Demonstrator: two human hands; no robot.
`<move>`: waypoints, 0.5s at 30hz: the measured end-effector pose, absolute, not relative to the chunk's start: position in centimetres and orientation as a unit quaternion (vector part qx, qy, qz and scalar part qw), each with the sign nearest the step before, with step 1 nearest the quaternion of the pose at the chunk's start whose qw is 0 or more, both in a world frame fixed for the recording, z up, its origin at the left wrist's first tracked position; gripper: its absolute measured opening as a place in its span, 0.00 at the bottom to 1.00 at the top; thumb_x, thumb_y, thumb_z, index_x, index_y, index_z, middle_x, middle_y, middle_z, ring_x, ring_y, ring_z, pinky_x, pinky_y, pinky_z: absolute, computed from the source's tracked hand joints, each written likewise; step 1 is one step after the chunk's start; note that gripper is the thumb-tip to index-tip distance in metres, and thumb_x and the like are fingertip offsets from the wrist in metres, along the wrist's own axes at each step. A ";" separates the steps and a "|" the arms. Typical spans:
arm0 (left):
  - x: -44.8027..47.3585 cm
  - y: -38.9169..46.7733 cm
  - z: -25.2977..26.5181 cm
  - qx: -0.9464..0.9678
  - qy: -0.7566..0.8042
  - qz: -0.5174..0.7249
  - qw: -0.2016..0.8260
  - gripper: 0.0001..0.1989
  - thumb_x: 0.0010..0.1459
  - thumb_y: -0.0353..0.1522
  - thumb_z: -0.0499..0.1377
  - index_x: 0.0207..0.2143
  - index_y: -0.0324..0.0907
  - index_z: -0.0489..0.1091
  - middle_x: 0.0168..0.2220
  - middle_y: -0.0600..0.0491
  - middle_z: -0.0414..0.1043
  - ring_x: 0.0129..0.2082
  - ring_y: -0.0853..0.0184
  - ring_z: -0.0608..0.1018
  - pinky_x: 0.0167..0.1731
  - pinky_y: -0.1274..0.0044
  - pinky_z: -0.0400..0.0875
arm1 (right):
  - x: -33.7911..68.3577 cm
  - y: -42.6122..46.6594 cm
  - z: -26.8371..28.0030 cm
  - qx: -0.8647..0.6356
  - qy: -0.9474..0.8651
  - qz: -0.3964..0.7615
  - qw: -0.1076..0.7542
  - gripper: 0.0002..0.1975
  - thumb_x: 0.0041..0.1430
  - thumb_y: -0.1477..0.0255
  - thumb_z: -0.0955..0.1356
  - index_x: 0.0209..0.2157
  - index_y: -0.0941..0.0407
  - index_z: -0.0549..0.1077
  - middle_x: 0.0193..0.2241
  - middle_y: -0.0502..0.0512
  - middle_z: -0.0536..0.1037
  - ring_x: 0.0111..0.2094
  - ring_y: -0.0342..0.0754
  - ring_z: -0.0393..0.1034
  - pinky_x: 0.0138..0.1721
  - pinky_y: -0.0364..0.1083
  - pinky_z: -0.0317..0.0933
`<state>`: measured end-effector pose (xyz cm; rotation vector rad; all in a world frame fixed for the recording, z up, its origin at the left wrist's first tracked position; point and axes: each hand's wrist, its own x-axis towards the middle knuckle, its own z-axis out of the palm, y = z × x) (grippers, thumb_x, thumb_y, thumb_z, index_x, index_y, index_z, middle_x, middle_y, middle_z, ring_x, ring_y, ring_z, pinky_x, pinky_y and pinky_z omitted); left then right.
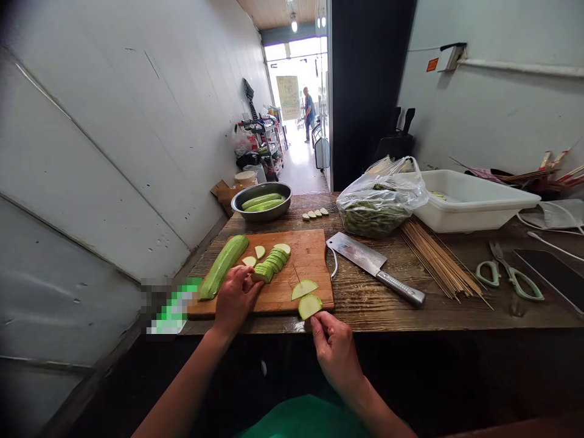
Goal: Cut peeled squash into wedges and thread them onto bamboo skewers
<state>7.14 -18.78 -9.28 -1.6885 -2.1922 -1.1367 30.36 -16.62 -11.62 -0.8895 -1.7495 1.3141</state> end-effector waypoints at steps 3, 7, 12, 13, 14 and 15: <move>7.1 -18.7 -9.3 -0.561 -0.735 -0.375 0.067 0.10 0.51 0.32 0.56 0.38 0.42 0.63 0.40 0.47 0.66 0.42 0.60 0.70 0.42 0.69 0.65 | 30.5 -16.6 -11.6 -0.347 -0.685 0.515 0.381 0.15 0.59 0.63 0.60 0.24 0.58 0.65 0.18 0.46 0.58 0.18 0.39 0.48 0.17 0.39 0.43; 7.0 -18.6 -9.3 -0.561 -0.732 -0.381 0.069 0.12 0.51 0.33 0.56 0.40 0.42 0.64 0.40 0.47 0.67 0.41 0.60 0.70 0.42 0.70 0.65 | 30.6 -16.4 -11.7 -0.350 -0.691 0.503 0.385 0.16 0.59 0.62 0.60 0.23 0.58 0.65 0.18 0.47 0.58 0.19 0.39 0.49 0.18 0.40 0.44; 7.3 -18.6 -8.9 -0.563 -0.732 -0.377 0.068 0.13 0.50 0.32 0.56 0.41 0.43 0.65 0.41 0.48 0.66 0.39 0.61 0.71 0.41 0.71 0.65 | 30.6 -16.0 -12.0 -0.353 -0.689 0.497 0.392 0.16 0.59 0.62 0.59 0.23 0.58 0.64 0.18 0.47 0.59 0.18 0.39 0.50 0.18 0.39 0.44; 7.3 -18.6 -8.9 -0.563 -0.733 -0.375 0.067 0.13 0.50 0.32 0.56 0.41 0.43 0.65 0.41 0.48 0.66 0.38 0.61 0.71 0.40 0.71 0.65 | 30.6 -15.9 -12.0 -0.353 -0.687 0.499 0.394 0.16 0.59 0.62 0.59 0.23 0.58 0.64 0.18 0.47 0.59 0.18 0.39 0.49 0.18 0.39 0.44; 7.3 -18.6 -8.9 -0.562 -0.734 -0.374 0.070 0.13 0.50 0.32 0.56 0.41 0.42 0.65 0.40 0.48 0.67 0.38 0.61 0.72 0.39 0.71 0.65 | 30.6 -15.8 -12.0 -0.352 -0.685 0.500 0.395 0.16 0.59 0.63 0.59 0.23 0.58 0.64 0.18 0.47 0.59 0.18 0.39 0.49 0.18 0.39 0.44; 7.2 -18.6 -8.9 -0.561 -0.735 -0.373 0.076 0.13 0.50 0.32 0.56 0.41 0.42 0.64 0.40 0.48 0.67 0.37 0.61 0.72 0.38 0.71 0.66 | 30.6 -15.8 -12.0 -0.353 -0.685 0.501 0.395 0.16 0.59 0.63 0.59 0.23 0.58 0.65 0.18 0.47 0.59 0.18 0.39 0.49 0.18 0.39 0.44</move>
